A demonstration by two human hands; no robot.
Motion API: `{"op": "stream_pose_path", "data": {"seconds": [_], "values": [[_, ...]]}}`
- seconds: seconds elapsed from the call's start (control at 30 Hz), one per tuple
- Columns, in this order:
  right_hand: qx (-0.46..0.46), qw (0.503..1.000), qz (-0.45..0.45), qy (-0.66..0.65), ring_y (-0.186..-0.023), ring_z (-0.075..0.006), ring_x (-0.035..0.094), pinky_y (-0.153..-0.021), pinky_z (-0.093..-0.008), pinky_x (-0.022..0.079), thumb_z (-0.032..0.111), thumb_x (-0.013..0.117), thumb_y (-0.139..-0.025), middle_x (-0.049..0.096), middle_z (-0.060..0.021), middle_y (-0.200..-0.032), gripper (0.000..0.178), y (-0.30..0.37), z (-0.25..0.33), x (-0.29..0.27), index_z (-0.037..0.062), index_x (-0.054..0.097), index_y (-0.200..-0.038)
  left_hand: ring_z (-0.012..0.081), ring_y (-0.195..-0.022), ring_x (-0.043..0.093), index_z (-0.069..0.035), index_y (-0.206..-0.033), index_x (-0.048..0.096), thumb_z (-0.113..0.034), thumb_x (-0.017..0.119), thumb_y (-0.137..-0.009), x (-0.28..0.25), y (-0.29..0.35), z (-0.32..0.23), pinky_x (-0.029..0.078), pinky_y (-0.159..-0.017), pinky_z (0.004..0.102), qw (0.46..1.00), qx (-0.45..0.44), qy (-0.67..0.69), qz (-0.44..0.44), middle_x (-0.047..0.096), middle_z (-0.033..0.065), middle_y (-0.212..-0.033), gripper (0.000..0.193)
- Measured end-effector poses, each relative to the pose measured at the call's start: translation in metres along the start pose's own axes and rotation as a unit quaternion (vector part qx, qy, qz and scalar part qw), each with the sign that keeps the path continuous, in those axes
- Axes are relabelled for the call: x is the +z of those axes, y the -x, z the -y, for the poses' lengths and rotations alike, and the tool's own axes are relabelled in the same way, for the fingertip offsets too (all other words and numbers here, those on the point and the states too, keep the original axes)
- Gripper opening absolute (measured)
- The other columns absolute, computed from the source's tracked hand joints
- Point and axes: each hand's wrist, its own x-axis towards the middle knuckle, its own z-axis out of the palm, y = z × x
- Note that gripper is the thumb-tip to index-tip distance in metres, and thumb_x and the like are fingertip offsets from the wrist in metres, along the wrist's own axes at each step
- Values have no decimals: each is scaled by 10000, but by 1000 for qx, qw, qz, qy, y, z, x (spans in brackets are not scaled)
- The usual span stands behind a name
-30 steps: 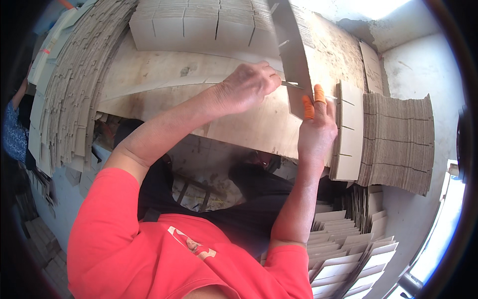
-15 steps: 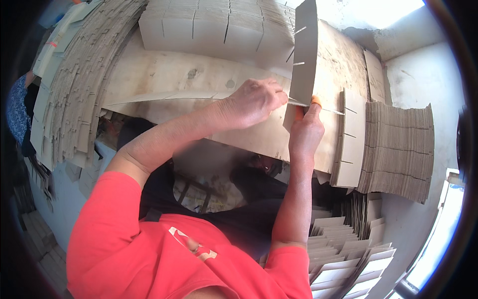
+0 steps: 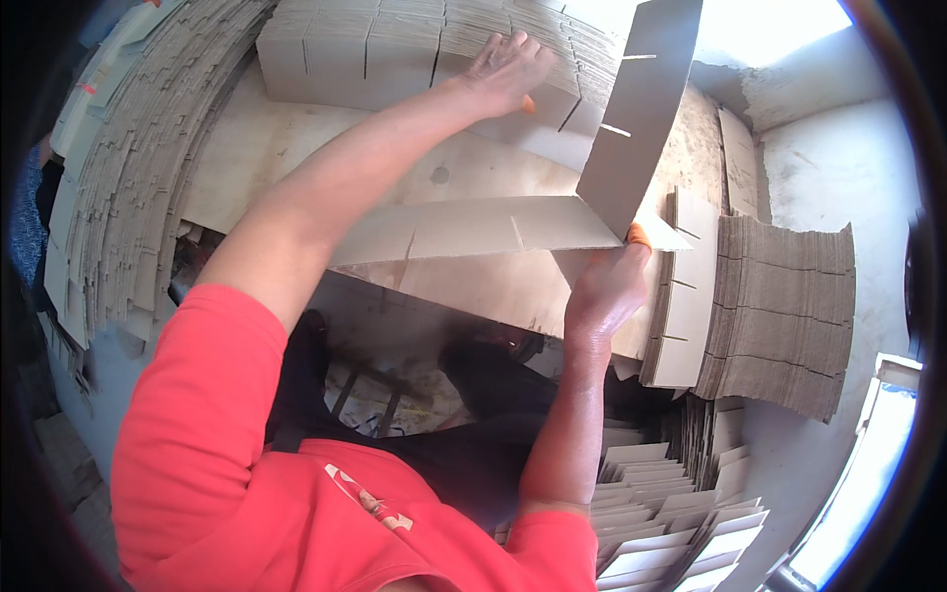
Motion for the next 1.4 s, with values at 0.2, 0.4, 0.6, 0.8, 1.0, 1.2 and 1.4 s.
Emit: {"op": "stream_pose_path", "data": {"seconds": [0.2,0.4,0.6,0.8,1.0,1.2,1.4], "values": [[-9,1000,-13,-24,-799,-285,689,-705,-340,532,43,577,-903,685,-174,-908,339,1,-7,2,32,495,-1231,228,-921,533,-57,-833,541,-92,703,-679,24,0,3,434,-815,349,997,43,16,-61,565,74,-878,226],[-29,998,-1,-64,-830,-220,677,-762,-293,520,-32,540,-896,682,-164,-969,409,2,-8,4,31,479,-1296,268,-862,571,-41,-782,539,-13,662,-694,-15,9,-6,469,-728,382,988,30,147,-37,576,92,-801,154],[7,997,67,-48,-855,-200,660,-749,-289,522,-85,504,-884,672,-158,-1028,507,3,0,-2,41,438,-1370,292,-811,589,-28,-766,548,1,645,-710,-30,20,-14,482,-654,404,964,84,229,-103,583,105,-759,116],[7,995,83,-64,-741,-224,638,-672,-311,522,-74,499,-881,647,-143,-912,623,5,-7,0,107,329,-1453,284,-772,578,-25,-743,544,-16,641,-719,-53,24,-29,468,-626,396,957,91,253,-107,576,99,-723,100],[59,979,193,-6,-846,-129,547,-808,-260,463,361,446,-994,620,-68,-1009,471,3,-9,-4,26,512,-1317,261,-740,565,-18,-712,538,-58,660,-746,-82,38,-48,463,-619,379,939,117,305,-107,563,94,-689,133],[-23,997,67,-28,-617,-197,545,-593,-324,503,-106,516,-820,556,-72,-773,823,22,-47,16,202,189,-1510,226,-767,573,1,-762,555,-347,812,-675,-131,19,-30,465,-648,347,888,-43,441,122,574,111,-714,441],[-64,994,60,-61,-604,-151,488,-581,-261,480,-163,504,-801,540,-41,-754,813,20,-17,-3,176,251,-1496,263,-945,563,-7,-898,529,-392,832,-637,-85,-17,1,470,-751,384,984,-16,143,105,582,145,-935,556]]}}
